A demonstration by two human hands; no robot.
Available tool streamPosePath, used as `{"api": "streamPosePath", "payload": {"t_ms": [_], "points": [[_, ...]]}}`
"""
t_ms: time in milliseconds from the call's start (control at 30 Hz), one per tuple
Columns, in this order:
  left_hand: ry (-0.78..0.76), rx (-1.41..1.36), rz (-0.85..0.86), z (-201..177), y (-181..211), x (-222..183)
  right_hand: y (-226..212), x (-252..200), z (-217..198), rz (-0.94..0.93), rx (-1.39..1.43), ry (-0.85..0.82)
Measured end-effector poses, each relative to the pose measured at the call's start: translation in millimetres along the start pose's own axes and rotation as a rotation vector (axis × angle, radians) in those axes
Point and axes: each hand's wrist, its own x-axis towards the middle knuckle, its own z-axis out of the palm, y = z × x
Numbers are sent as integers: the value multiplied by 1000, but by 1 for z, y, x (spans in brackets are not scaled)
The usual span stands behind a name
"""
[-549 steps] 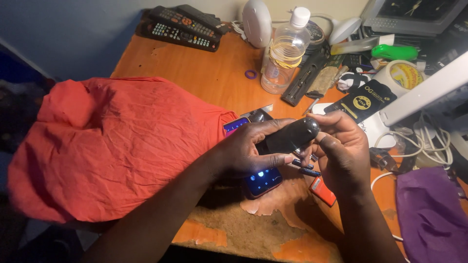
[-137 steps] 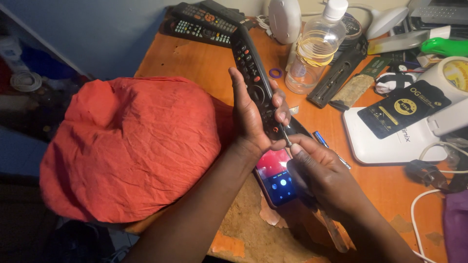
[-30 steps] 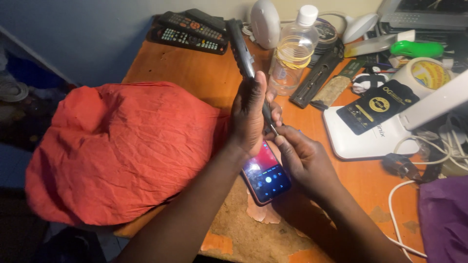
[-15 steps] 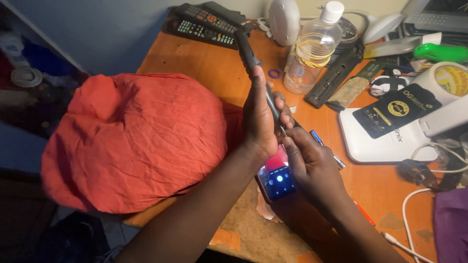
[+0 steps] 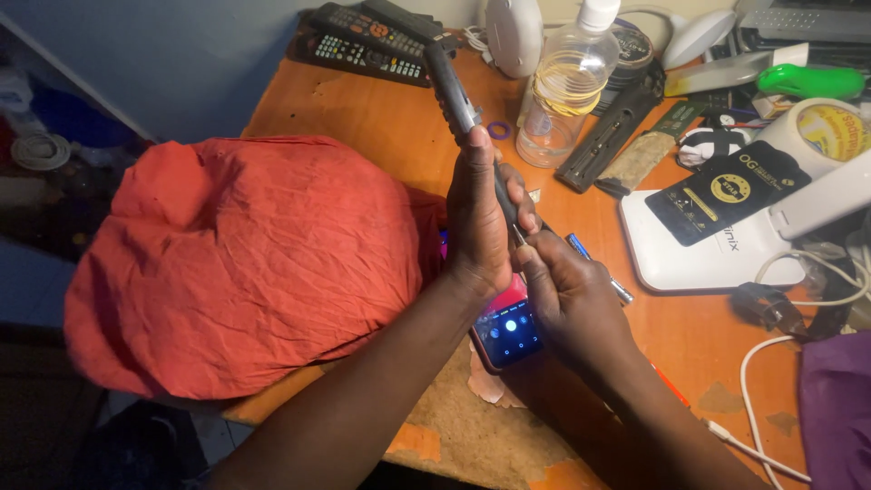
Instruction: Disassembling a television remote control to access and inspect the internal circuit board and buttons.
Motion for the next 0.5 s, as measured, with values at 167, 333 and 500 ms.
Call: {"api": "streamPosePath", "payload": {"t_ms": [167,333,500], "points": [[-53,75,9,2,3,-6,4,-1,1,-40,18,59],[-33,-23,-31,0,-1,-1,3,-2,-2,-44,30,73],[-84,-41,-107,-7,-1,5,10,-1,-9,-31,7,41]]}}
